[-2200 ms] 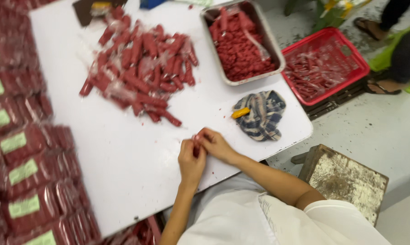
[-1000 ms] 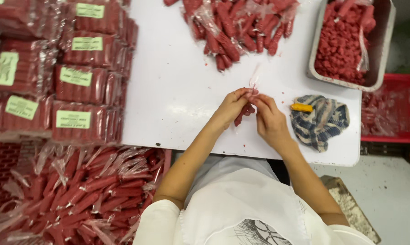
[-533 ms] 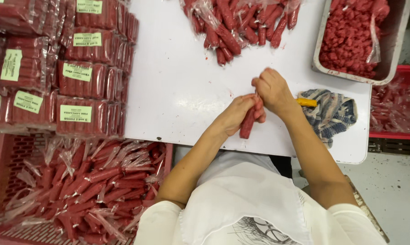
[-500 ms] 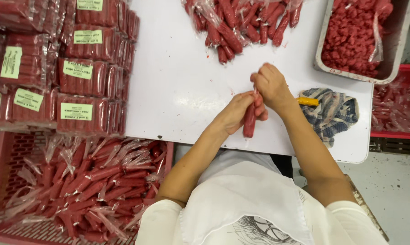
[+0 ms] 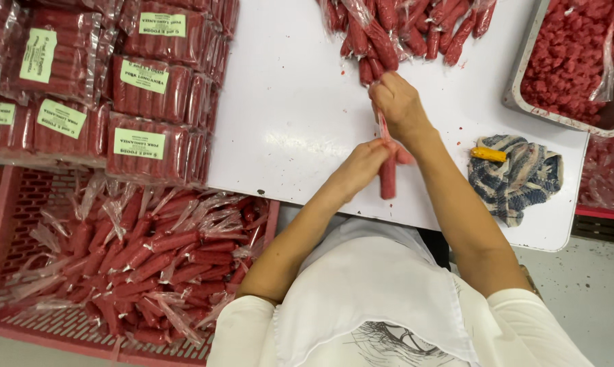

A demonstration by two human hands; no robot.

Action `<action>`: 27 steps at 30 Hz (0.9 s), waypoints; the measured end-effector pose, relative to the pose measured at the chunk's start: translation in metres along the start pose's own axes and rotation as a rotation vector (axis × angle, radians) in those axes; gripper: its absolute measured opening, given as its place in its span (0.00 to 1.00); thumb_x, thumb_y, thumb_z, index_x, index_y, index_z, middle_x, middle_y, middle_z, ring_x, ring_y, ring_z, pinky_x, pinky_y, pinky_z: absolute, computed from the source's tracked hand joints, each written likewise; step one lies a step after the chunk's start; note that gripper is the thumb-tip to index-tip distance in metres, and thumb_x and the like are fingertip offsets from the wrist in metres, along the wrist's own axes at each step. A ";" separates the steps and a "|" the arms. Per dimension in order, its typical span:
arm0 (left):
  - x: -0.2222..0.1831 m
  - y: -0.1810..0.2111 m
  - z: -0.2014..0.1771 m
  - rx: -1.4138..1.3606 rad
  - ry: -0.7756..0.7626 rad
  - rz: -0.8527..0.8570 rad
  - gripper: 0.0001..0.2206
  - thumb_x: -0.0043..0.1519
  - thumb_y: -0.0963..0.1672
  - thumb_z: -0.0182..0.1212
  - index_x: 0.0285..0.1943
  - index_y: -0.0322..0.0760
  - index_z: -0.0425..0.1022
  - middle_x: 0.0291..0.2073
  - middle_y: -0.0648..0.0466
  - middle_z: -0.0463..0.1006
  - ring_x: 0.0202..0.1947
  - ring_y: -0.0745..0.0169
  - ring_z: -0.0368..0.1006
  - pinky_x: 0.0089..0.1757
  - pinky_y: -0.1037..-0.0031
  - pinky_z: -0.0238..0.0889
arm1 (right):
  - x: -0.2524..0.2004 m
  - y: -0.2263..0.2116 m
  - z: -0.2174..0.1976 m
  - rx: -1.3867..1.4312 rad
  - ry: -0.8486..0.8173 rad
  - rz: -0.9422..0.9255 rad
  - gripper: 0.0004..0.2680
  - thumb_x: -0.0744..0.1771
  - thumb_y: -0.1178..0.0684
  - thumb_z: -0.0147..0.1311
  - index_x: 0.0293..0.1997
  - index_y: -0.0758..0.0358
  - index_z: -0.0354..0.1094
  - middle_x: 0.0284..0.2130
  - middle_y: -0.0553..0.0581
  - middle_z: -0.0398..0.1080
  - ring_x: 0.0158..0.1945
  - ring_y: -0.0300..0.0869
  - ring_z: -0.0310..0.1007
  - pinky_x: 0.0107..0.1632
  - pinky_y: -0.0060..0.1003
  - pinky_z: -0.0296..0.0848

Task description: The person fills sausage casings with ground meat by hand, twisting them into links. They place the finished sausages into a pink basket and occasionally wipe the table with a cloth.

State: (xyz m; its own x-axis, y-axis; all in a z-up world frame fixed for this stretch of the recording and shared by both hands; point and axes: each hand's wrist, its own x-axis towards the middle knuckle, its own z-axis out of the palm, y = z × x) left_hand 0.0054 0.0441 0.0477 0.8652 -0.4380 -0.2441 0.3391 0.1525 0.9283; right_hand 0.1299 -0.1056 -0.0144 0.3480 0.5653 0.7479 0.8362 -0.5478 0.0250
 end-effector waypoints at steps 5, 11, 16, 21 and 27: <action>-0.001 -0.010 -0.029 1.120 0.336 0.607 0.03 0.59 0.36 0.58 0.37 0.33 0.76 0.37 0.50 0.63 0.42 0.48 0.65 0.38 0.66 0.65 | -0.034 -0.003 -0.063 -0.205 -0.273 0.025 0.08 0.69 0.58 0.55 0.32 0.59 0.61 0.26 0.55 0.58 0.31 0.49 0.67 0.32 0.40 0.68; 0.036 -0.033 -0.012 -0.335 0.006 0.204 0.07 0.58 0.32 0.63 0.43 0.24 0.77 0.39 0.51 0.72 0.34 0.60 0.78 0.37 0.74 0.78 | -0.059 -0.053 -0.082 -0.104 -0.269 0.338 0.09 0.71 0.54 0.52 0.29 0.58 0.62 0.22 0.52 0.58 0.27 0.48 0.67 0.29 0.39 0.68; 0.064 -0.064 -0.003 -0.411 0.253 0.140 0.08 0.58 0.34 0.68 0.45 0.24 0.80 0.34 0.48 0.79 0.29 0.57 0.82 0.29 0.77 0.78 | -0.053 -0.064 -0.090 -0.379 -0.230 0.267 0.07 0.66 0.60 0.57 0.27 0.54 0.65 0.25 0.51 0.60 0.33 0.47 0.70 0.36 0.40 0.66; 0.064 -0.054 -0.042 0.029 -0.085 0.222 0.08 0.52 0.32 0.69 0.38 0.27 0.83 0.34 0.50 0.79 0.29 0.61 0.81 0.30 0.77 0.77 | -0.031 -0.065 -0.100 0.011 -0.069 0.335 0.11 0.69 0.66 0.50 0.25 0.62 0.63 0.39 0.59 0.69 0.51 0.56 0.73 0.49 0.44 0.70; 0.078 -0.072 -0.044 -0.071 0.028 0.269 0.10 0.57 0.39 0.72 0.45 0.24 0.82 0.32 0.47 0.80 0.26 0.62 0.80 0.26 0.80 0.73 | -0.052 -0.084 -0.083 0.667 -0.167 1.111 0.09 0.64 0.67 0.41 0.32 0.67 0.72 0.31 0.65 0.75 0.37 0.52 0.76 0.43 0.48 0.72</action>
